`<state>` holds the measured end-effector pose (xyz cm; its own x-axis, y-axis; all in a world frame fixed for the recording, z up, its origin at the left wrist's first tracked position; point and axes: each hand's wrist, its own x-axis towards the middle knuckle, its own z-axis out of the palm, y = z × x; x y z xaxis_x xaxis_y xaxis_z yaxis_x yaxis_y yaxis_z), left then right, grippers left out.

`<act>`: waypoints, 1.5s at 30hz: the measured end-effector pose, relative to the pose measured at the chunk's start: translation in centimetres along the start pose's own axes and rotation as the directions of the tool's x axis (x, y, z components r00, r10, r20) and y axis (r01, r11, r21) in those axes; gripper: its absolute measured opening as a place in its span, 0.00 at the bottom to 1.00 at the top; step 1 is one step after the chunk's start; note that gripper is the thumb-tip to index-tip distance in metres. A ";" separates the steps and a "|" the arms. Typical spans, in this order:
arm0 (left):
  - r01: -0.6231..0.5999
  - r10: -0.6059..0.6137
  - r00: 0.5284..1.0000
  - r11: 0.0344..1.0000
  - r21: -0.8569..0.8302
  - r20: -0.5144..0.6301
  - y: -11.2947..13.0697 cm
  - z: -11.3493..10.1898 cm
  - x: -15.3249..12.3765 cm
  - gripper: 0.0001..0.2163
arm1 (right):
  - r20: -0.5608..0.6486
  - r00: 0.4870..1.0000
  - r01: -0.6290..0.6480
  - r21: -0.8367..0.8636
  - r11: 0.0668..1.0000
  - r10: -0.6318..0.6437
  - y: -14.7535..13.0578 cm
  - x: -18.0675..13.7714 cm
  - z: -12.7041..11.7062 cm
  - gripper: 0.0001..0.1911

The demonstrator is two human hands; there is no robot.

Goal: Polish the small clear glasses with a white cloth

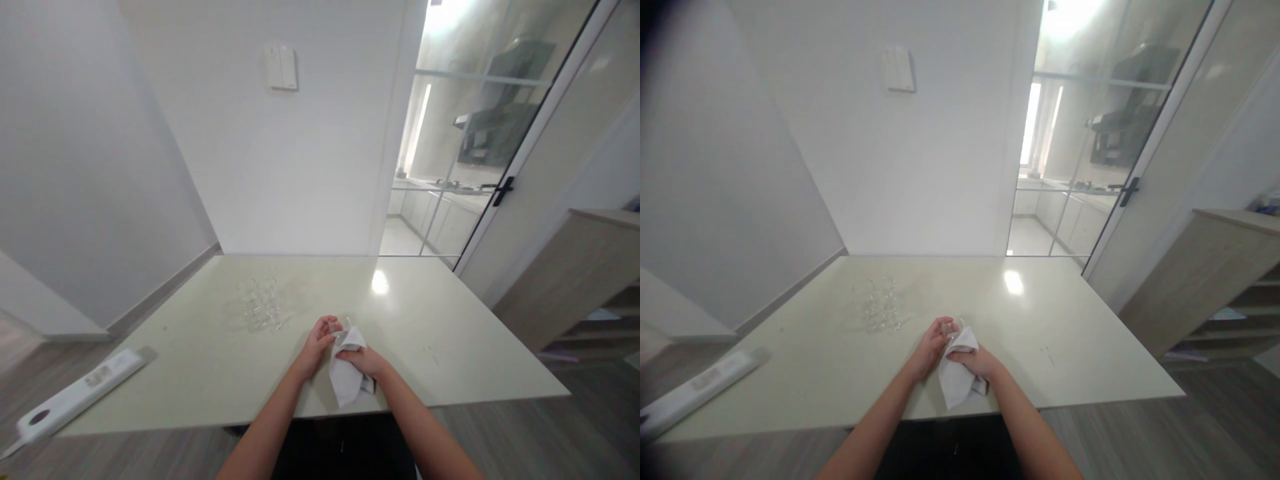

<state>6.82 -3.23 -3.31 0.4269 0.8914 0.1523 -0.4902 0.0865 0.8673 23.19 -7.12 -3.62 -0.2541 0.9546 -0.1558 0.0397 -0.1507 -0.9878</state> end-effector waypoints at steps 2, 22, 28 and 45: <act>-0.009 0.009 1.000 0.999 0.035 -0.010 -0.2 -0.1 0.0 0.25 | 0.013 0.998 0.064 -0.032 0.997 -0.063 -0.2 0.0 0.2 0.21; 0.017 -0.018 0.999 1.000 0.012 0.036 -0.1 0.2 0.0 0.30 | 0.091 0.975 0.209 -0.064 0.976 -0.203 -0.1 0.1 0.1 0.23; 0.007 -0.007 0.998 1.000 -0.003 0.062 -0.3 0.0 0.0 0.31 | 0.077 0.981 0.180 -0.057 0.982 -0.175 -0.1 0.2 0.1 0.21; 0.011 -0.013 1.000 0.997 0.071 0.018 -0.5 -0.2 -0.1 0.27 | 0.118 0.971 0.218 -0.062 0.974 -0.210 -0.7 0.2 0.4 0.20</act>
<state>6.86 -3.22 -3.85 0.4467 0.8820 0.1498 -0.4299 0.0648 0.9005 22.71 -6.95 -2.96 -0.3688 0.9278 0.0558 0.0431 0.0771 -0.9961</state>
